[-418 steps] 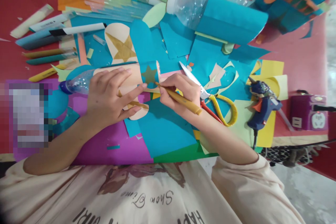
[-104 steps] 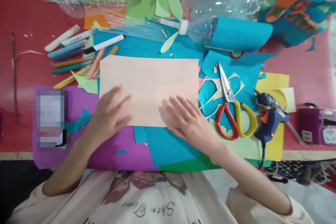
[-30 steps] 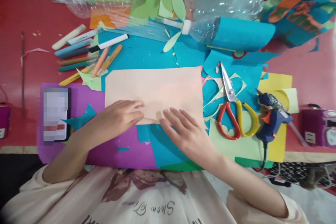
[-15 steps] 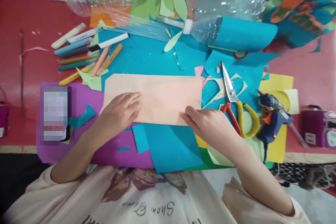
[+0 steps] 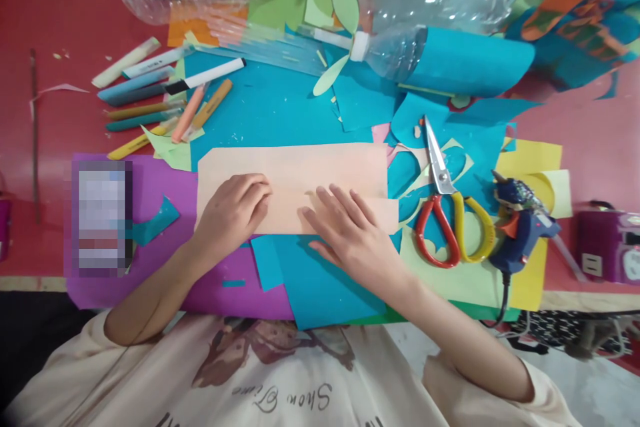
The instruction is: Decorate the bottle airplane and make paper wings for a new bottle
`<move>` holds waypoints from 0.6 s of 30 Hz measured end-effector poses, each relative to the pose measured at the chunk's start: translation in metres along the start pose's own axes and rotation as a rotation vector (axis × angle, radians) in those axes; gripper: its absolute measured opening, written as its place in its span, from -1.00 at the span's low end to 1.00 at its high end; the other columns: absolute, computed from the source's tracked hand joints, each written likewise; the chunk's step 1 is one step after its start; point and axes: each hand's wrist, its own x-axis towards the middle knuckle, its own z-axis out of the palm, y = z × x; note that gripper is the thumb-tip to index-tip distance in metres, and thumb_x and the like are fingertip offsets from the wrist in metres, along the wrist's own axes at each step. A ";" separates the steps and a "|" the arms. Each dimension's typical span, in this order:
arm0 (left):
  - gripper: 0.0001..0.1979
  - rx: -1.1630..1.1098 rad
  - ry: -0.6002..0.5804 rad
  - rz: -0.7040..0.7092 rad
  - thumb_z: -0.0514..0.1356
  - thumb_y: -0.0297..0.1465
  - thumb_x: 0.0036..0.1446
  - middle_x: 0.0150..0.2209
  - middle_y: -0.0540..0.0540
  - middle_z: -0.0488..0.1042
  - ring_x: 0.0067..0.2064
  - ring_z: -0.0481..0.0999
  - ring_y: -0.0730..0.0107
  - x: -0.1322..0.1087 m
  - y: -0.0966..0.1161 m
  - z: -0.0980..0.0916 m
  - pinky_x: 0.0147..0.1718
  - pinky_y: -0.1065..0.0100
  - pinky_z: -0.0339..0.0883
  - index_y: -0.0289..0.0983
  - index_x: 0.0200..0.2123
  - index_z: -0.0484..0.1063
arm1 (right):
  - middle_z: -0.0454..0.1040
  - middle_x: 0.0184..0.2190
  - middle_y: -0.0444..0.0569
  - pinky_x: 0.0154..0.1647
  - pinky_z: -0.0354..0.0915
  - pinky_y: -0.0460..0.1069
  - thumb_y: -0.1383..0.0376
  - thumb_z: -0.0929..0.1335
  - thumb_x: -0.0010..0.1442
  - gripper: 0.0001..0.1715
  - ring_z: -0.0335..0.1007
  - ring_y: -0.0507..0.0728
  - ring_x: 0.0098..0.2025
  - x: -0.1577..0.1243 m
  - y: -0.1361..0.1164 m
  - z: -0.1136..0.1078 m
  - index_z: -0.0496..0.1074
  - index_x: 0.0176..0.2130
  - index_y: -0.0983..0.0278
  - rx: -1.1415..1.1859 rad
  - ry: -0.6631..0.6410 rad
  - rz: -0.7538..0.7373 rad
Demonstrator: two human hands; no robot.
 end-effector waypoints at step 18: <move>-0.62 0.050 -0.053 -0.064 0.02 -0.42 0.35 0.20 -0.35 0.39 0.21 0.42 0.02 -0.032 0.016 -0.001 0.16 0.04 0.33 -0.32 0.19 0.34 | 0.46 0.12 0.14 0.21 0.28 0.21 0.13 0.24 0.37 -0.56 0.34 0.26 0.18 0.007 0.009 0.018 0.37 0.17 0.17 -0.060 -0.045 0.043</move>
